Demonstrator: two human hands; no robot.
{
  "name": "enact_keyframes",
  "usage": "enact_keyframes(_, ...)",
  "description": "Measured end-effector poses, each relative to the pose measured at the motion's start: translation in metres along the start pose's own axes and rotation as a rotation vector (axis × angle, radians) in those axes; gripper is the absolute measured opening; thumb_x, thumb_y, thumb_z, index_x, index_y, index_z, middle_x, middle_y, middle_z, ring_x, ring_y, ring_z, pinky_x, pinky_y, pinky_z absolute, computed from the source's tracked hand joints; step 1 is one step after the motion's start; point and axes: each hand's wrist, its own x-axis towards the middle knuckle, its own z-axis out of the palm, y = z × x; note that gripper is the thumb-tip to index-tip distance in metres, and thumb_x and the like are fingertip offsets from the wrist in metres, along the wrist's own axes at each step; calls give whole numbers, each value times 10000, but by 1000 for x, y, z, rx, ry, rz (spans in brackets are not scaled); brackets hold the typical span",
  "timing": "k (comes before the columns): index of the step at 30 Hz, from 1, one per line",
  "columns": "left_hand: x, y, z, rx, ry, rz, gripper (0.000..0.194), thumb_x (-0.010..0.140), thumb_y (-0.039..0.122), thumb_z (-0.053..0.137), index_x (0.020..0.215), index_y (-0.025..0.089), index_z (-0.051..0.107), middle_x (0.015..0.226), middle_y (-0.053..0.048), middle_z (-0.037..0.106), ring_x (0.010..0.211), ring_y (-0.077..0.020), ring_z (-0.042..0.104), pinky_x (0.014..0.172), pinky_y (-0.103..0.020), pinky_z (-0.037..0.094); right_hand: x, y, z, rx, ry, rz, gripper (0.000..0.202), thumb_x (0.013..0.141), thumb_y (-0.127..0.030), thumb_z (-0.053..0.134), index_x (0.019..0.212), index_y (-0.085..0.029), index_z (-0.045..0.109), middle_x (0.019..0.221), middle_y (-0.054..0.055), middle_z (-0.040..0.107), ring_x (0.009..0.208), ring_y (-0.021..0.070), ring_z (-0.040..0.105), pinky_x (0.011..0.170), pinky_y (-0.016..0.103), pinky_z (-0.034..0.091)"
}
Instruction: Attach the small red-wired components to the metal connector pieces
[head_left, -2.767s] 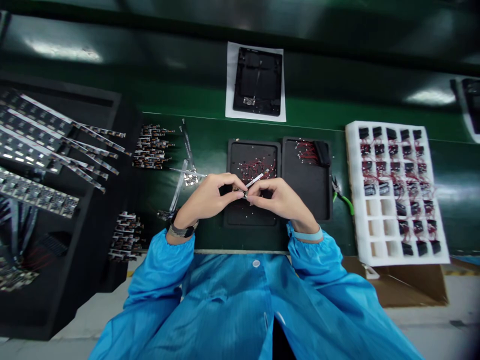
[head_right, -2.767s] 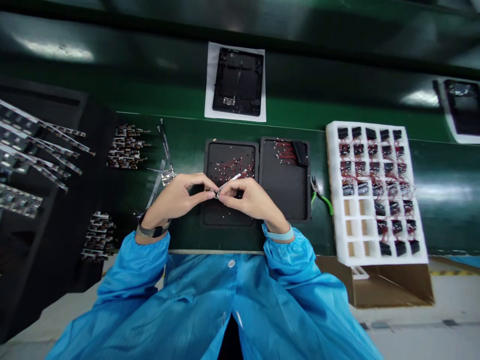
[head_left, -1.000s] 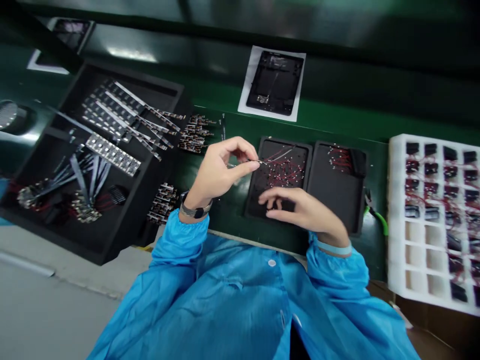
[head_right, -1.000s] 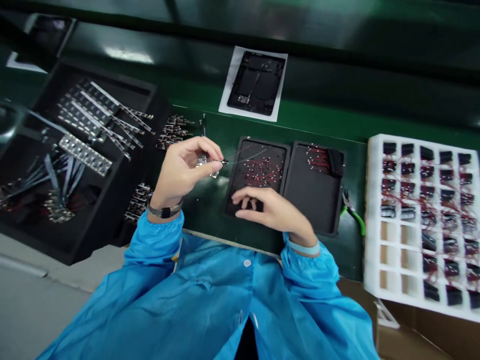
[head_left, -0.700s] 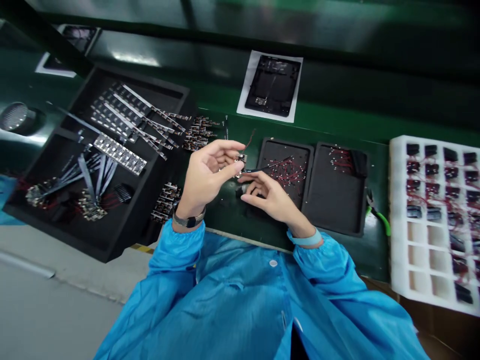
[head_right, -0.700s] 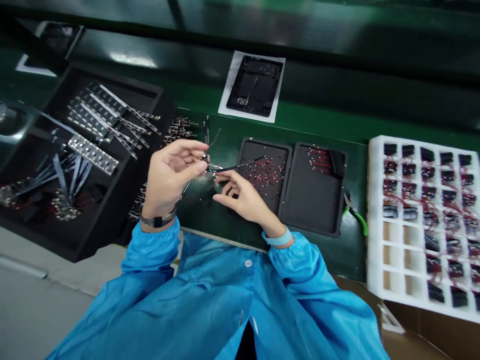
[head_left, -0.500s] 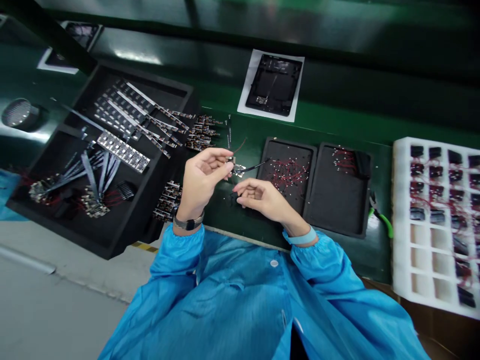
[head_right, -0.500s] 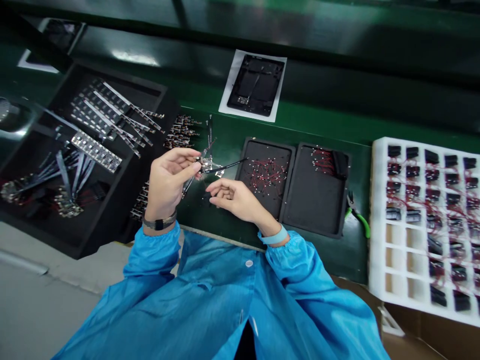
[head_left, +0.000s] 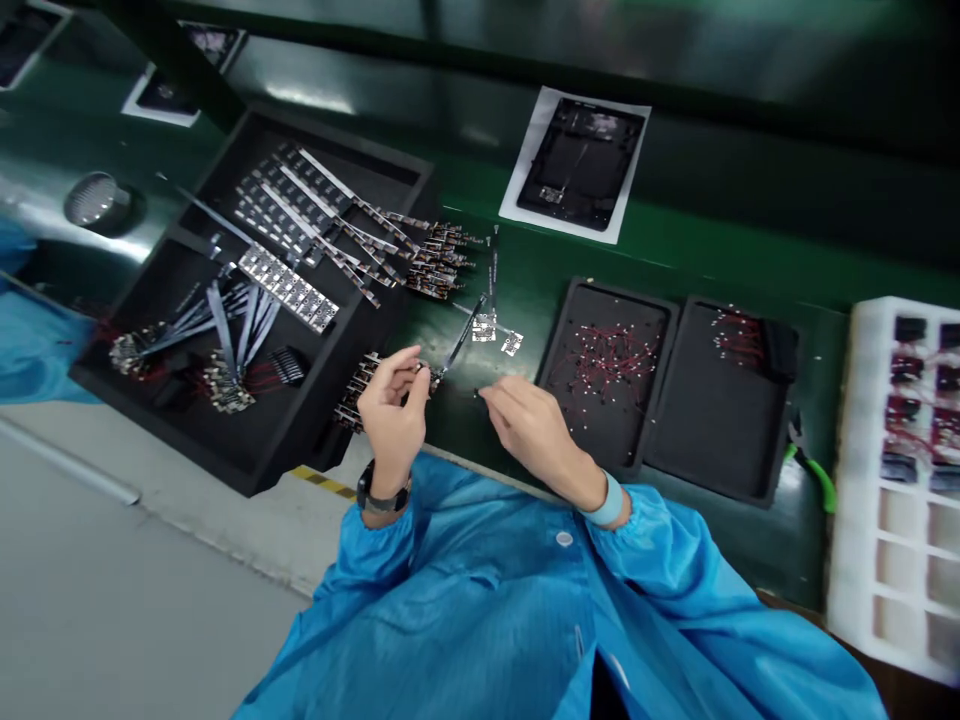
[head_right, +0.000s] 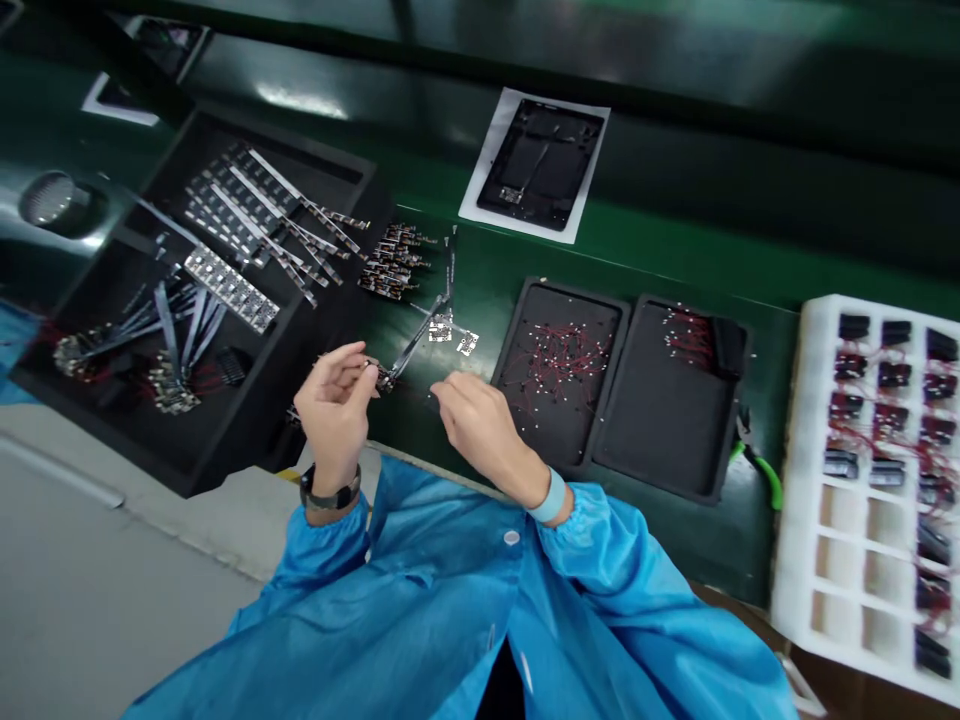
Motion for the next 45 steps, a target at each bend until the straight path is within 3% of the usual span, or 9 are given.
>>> enact_keyframes(4,-10,-10,-5,177,-33,101,195,985,271,655,1125,182,756,1075,-72,691,850,-146,685,737,-259,573,-7,-8,10,-283,-140,-148,270,1031,-72,475,1030,-154,732,880,106,678,836,254,586,734,395,476)
enact_keyframes(7,-13,-12,-6,345,-91,156,178,1005,244,604,1076,183,755,1078,-81,682,934,-174,680,745,-268,565,-9,-10,11,-289,-221,-137,248,1035,-102,493,1109,-158,723,950,123,683,899,282,582,760,425,485)
enact_keyframes(13,-13,-15,-2,490,-94,155,202,1017,211,551,1100,180,732,1094,-94,671,943,-195,677,721,-283,550,-6,-8,14,-266,-145,11,340,984,-336,705,1266,-154,652,1192,177,660,1041,349,569,876,486,511)
enact_keyframes(21,-12,-12,7,631,-88,173,243,1015,218,519,1145,175,720,1247,-156,661,1213,-301,633,1072,-461,501,-6,-8,18,-335,-164,-38,240,1028,-142,531,1222,-135,672,1024,139,684,933,312,562,815,454,484)
enact_keyframes(31,-26,10,6,636,-89,280,237,1014,256,576,1212,207,696,1404,-155,622,1310,-314,597,1107,-479,483,-2,-15,10,-311,-219,24,181,1003,-214,630,1160,-148,690,1086,157,646,1009,338,551,817,473,492)
enact_keyframes(35,-15,22,29,663,-219,363,223,1020,259,563,1167,204,721,1230,-130,684,1159,-309,619,1014,-454,514,1,-10,-34,-92,-126,59,259,1023,-280,641,1266,-192,664,1195,145,671,1108,324,579,925,483,512)
enact_keyframes(39,2,21,64,820,-366,429,268,990,305,590,1157,155,736,1203,-172,674,1122,-370,588,954,-485,500,-12,18,-113,-34,225,246,161,1019,-299,652,1162,-253,710,1142,91,723,1090,296,635,989,494,502)
enact_keyframes(43,3,10,85,878,-350,483,295,984,315,569,1128,142,759,1189,-196,665,1065,-384,569,908,-497,479,-66,65,-186,-219,607,519,186,988,-341,656,1123,-231,720,1077,83,738,958,265,671,889,451,535)
enact_keyframes(45,1,2,88,855,-335,494,303,993,306,543,1117,161,779,1181,-187,673,1039,-375,563,881,-495,471,-100,90,-208,-320,649,604,209,941,-337,671,1101,-211,718,1045,93,743,952,271,678,884,451,537)
